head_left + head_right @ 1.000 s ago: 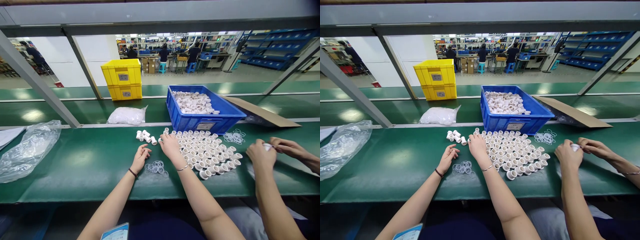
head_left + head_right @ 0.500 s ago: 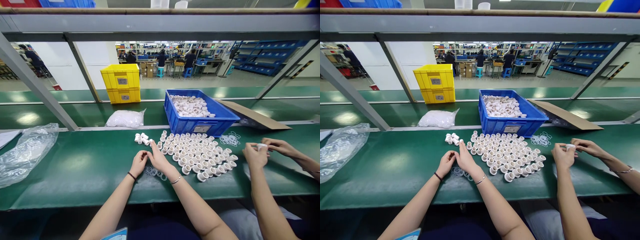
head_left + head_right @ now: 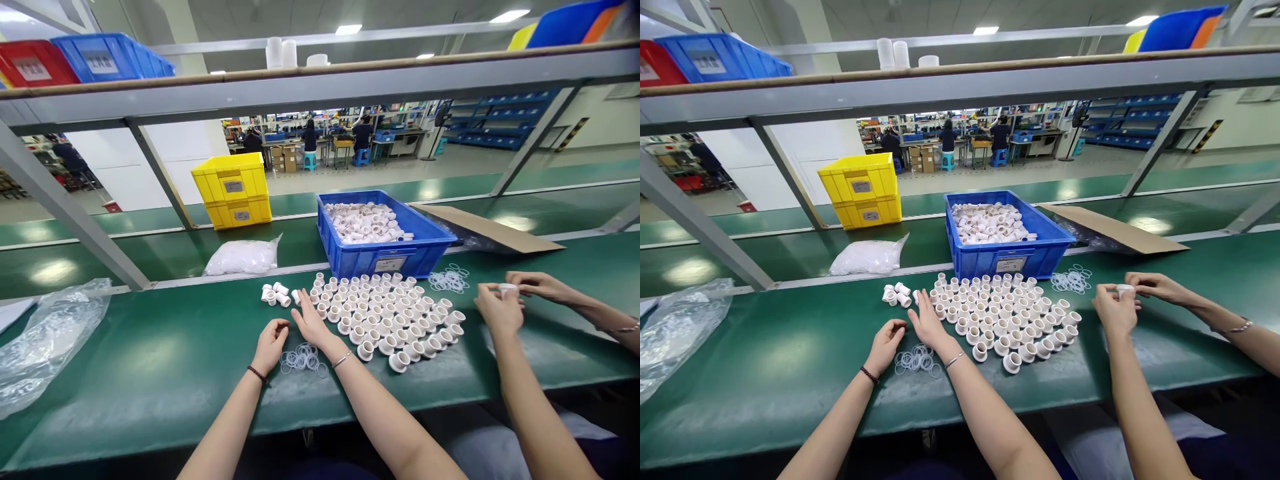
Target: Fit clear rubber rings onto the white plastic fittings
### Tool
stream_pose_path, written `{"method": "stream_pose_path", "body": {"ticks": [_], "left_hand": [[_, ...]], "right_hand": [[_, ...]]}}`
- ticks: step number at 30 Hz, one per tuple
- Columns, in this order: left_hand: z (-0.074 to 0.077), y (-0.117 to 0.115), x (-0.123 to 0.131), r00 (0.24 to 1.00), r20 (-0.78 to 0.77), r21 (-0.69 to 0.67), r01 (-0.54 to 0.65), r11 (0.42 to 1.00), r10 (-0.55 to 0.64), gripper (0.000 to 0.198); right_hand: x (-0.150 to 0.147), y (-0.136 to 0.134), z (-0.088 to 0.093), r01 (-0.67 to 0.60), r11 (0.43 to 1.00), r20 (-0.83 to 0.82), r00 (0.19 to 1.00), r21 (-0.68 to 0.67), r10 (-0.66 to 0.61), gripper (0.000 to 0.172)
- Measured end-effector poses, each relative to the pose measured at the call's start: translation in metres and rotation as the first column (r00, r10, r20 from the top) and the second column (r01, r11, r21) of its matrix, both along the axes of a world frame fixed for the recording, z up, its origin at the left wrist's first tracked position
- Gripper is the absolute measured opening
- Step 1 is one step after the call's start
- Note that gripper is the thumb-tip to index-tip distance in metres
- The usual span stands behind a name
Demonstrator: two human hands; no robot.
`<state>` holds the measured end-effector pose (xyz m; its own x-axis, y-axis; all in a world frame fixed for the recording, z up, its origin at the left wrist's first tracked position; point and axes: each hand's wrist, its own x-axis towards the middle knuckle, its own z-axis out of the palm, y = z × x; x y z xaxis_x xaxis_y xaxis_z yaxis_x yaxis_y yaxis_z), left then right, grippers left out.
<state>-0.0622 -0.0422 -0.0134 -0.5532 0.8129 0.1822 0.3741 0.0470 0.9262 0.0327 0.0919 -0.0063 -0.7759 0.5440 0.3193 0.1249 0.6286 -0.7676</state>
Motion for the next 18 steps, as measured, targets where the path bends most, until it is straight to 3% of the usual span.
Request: {"method": "stream_pose_path", "body": {"ticks": [4,8,13,18], "left_hand": [[0.003,0.002,0.004,0.998,-0.066,-0.013,-0.019,1.0,0.018,0.028],[-0.002,0.007,0.008,0.991,-0.063,0.04,-0.116,0.992,0.118,0.046],[-0.012,0.013,0.009,0.983,-0.104,0.035,-0.146,0.989,0.149,0.053],[-0.01,0.015,0.011,0.971,-0.166,0.048,-0.164,0.985,0.169,0.051]], "right_hand": [[0.004,-0.003,0.003,-0.012,0.994,0.069,0.998,0.108,0.005,0.055],[0.006,-0.011,0.006,0.009,0.976,0.152,0.987,0.218,-0.043,0.041],[0.009,-0.015,0.008,0.066,0.971,0.161,0.981,0.229,-0.104,0.054],[0.013,-0.014,0.01,0.009,0.974,0.137,0.99,0.227,-0.041,0.051]]}}
